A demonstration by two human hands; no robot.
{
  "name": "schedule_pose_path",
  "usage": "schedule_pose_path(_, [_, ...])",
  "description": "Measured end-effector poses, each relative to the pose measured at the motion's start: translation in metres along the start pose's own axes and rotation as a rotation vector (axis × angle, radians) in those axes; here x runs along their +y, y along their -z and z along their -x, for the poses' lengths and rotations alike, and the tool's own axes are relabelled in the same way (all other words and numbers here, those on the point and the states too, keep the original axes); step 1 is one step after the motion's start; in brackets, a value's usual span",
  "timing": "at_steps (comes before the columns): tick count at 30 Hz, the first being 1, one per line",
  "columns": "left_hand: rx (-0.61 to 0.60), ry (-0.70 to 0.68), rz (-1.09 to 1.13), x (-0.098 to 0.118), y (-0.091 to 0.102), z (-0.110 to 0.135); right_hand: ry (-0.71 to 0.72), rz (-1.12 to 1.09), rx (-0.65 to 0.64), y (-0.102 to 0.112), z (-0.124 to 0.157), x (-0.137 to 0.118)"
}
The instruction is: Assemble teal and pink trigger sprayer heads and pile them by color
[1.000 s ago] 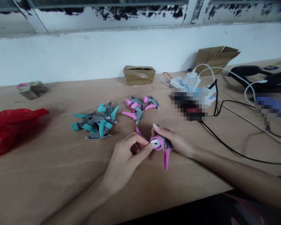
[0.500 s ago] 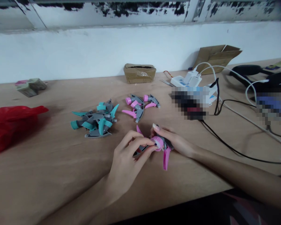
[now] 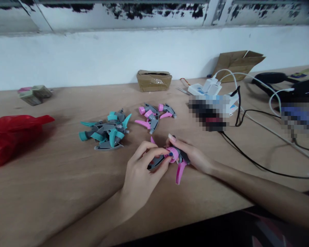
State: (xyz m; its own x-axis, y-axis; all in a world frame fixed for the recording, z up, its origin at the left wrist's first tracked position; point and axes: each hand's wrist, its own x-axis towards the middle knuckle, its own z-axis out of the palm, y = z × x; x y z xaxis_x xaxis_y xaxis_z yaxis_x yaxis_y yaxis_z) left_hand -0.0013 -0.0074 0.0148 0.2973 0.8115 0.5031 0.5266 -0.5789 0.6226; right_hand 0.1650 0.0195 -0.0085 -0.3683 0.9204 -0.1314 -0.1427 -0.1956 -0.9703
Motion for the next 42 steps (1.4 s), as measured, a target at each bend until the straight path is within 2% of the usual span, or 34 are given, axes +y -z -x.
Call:
schedule_pose_path(5, [0.011,-0.009,-0.009,0.002,0.0,-0.001,0.029,0.054,0.012,-0.004,0.003,-0.003])
schedule_pose_path(10, [0.029,-0.142,0.024,0.004,-0.002,0.002,0.057,0.173,0.011,-0.006,0.006,-0.007])
schedule_pose_path(16, [-0.041,-0.184,0.022,-0.001,0.001,0.006,0.056,0.236,0.028,-0.001,0.004,-0.009])
schedule_pose_path(18, [-0.044,-0.173,0.015,-0.005,0.005,0.003,0.079,0.326,0.081,0.005,0.002,-0.011])
schedule_pose_path(23, [0.021,-0.068,-0.082,-0.018,0.014,-0.008,0.224,0.712,0.288,0.031,-0.006,-0.018])
schedule_pose_path(27, [-0.053,0.099,-0.153,-0.029,0.015,-0.013,0.209,1.099,0.472,0.055,-0.029,-0.025])
schedule_pose_path(30, [-0.088,0.199,-0.185,-0.034,0.014,-0.014,0.232,1.224,0.574,0.065,-0.051,-0.033])
schedule_pose_path(32, [-0.087,0.211,-0.207,-0.034,0.015,-0.014,0.253,1.279,0.607,0.065,-0.061,-0.039])
schedule_pose_path(36, [-0.083,0.089,-0.247,-0.029,0.017,-0.014,0.339,1.401,0.574,0.057,-0.057,-0.042])
schedule_pose_path(39, [-0.079,0.004,-0.424,-0.026,0.016,-0.012,0.446,1.525,0.451,0.055,-0.038,-0.035])
schedule_pose_path(42, [-0.069,-0.013,-0.626,-0.021,0.013,-0.007,0.506,1.626,0.326,0.059,-0.022,-0.023])
